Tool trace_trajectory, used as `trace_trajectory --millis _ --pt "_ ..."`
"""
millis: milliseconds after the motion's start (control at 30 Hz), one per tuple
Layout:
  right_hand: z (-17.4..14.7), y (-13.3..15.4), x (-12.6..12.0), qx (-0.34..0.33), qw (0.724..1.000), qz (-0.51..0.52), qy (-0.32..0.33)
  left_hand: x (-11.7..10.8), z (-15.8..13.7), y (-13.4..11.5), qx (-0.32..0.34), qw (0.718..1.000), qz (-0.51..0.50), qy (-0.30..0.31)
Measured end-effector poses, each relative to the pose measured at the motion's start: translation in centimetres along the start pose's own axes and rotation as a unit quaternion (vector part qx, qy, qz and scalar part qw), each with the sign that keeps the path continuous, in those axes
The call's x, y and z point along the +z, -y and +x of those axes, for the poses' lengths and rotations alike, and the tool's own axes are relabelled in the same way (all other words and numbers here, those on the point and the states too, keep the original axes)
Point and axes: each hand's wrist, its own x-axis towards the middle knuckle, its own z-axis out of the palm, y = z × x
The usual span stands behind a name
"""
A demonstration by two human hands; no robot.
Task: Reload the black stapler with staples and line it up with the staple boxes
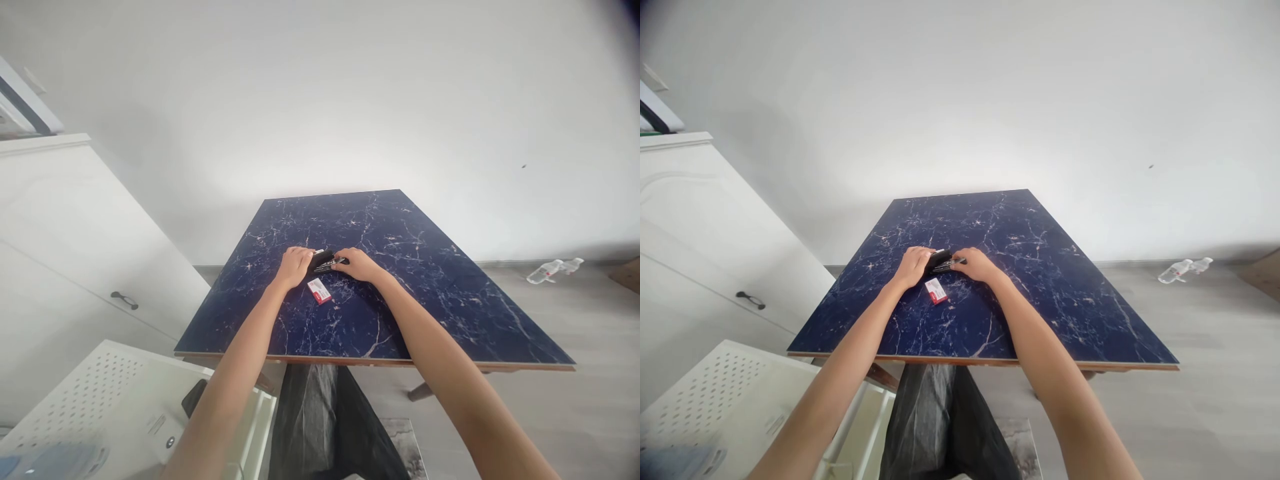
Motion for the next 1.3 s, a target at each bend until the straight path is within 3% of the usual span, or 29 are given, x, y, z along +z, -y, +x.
trace_trajectory --millis 267,533,867,1000,1100,1200,1300 --pt "-1.1 -1.6 -2.7 0.065 0.996 -0.042 0.037 0.1 0.2 0.5 0.015 0.999 -0.005 -0.033" --pt "-0.8 -2.2 -1.9 0.049 0.994 -0.098 0.024 0.2 0.0 0.9 0.001 0.996 -0.014 -0.088" --pt "-0.7 -2.5 -0.8 0.045 0.993 -0.106 -0.010 -0.1 -0.2 0.6 -0.005 0.996 -0.023 -0.085" --pt "-0.5 -2.9 -0.8 0.092 0.993 -0.071 -0.036 0.0 -0.2 0.7 -0.004 0.996 -0.030 -0.087" --pt "-0.5 -3.1 -0.9 0.142 0.986 0.032 -0.082 0.1 -0.2 0.9 0.000 0.995 -0.038 -0.091" --pt "-0.3 -2.9 -0.9 0.189 0.944 0.244 -0.116 0.2 -0.1 1.1 -0.001 0.995 -0.043 -0.092" --pt "0.0 -2.2 -0.8 0.221 0.845 0.462 -0.154 0.1 -0.2 1.1 -0.005 0.996 -0.045 -0.082"
